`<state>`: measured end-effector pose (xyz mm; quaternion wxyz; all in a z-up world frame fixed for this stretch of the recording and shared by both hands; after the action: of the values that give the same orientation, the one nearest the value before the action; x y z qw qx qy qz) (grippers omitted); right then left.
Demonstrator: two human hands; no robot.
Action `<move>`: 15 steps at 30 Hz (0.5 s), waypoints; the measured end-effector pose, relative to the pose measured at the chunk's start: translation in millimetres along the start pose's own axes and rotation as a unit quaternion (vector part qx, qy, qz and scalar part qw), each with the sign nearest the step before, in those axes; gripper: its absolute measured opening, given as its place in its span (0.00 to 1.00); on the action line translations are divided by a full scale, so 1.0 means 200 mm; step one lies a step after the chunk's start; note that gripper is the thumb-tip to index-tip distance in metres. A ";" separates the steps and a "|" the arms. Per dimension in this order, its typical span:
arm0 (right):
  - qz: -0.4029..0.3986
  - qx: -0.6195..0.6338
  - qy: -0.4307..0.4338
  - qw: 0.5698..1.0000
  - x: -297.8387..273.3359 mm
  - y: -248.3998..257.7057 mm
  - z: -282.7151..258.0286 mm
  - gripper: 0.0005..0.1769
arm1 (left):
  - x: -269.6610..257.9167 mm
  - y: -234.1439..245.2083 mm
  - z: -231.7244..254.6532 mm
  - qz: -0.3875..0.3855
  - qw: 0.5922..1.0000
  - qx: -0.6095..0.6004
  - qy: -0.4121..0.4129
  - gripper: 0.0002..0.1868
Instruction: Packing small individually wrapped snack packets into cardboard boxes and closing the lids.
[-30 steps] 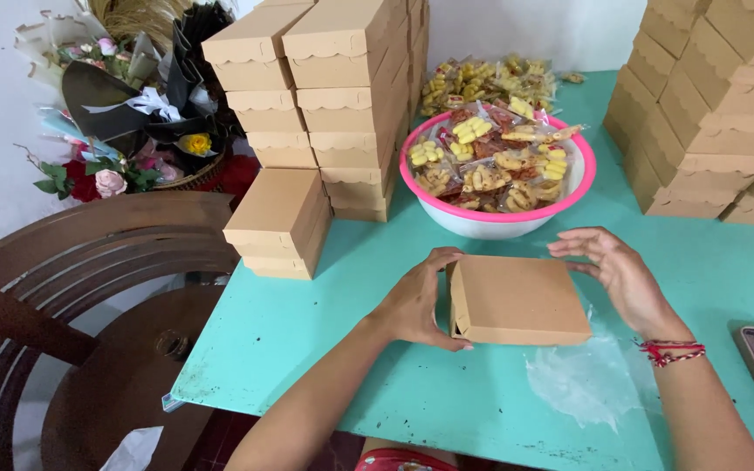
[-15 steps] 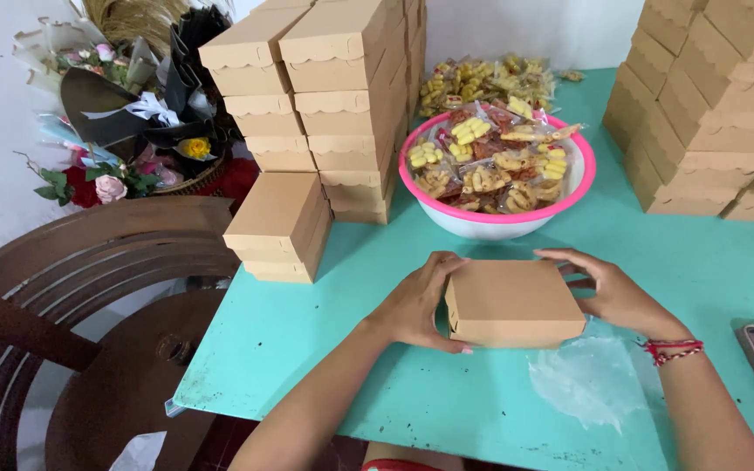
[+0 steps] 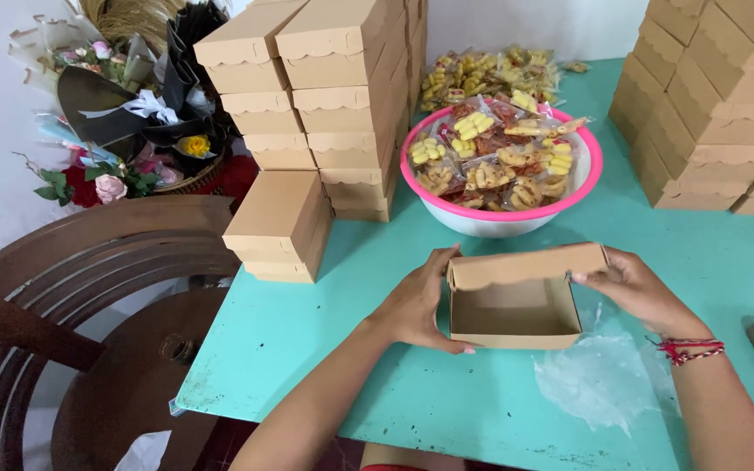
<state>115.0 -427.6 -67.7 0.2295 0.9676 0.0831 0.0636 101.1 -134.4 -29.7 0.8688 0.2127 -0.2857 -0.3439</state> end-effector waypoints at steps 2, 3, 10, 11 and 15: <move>0.071 0.002 -0.059 0.996 0.03 0.07 0.21 0.19 | 0.00 0.00 -0.01 -0.026 0.998 0.008 0.058 0.81; 0.073 0.000 -0.058 0.996 0.03 0.06 0.17 0.19 | 0.00 -0.01 -0.04 -0.026 0.998 0.008 0.056 0.81; 0.093 0.038 -0.020 0.995 0.04 0.03 0.10 0.22 | -0.01 -0.04 -0.05 -0.026 0.999 0.024 0.011 0.82; 0.097 0.044 0.002 0.994 0.04 0.04 0.09 0.22 | 0.00 -0.04 -0.06 -0.025 0.999 0.037 -0.001 0.82; 0.103 0.058 0.025 0.993 0.05 0.03 0.10 0.22 | -0.01 -0.05 -0.05 -0.012 0.998 0.038 -0.041 0.82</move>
<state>128.4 -439.3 -82.8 0.1635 0.9807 -0.0081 0.1064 102.4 -138.2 -44.1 0.8433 0.2347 -0.3315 -0.3520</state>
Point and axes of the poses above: each hand's wrist, its own x-axis towards the middle knuckle, its own y-axis out of the back of the hand, z = x × y, the point moved 7 cm from there along x, towards the middle knuckle, and after that the axes turned 11 degrees about -x, right-handed, at the moved point
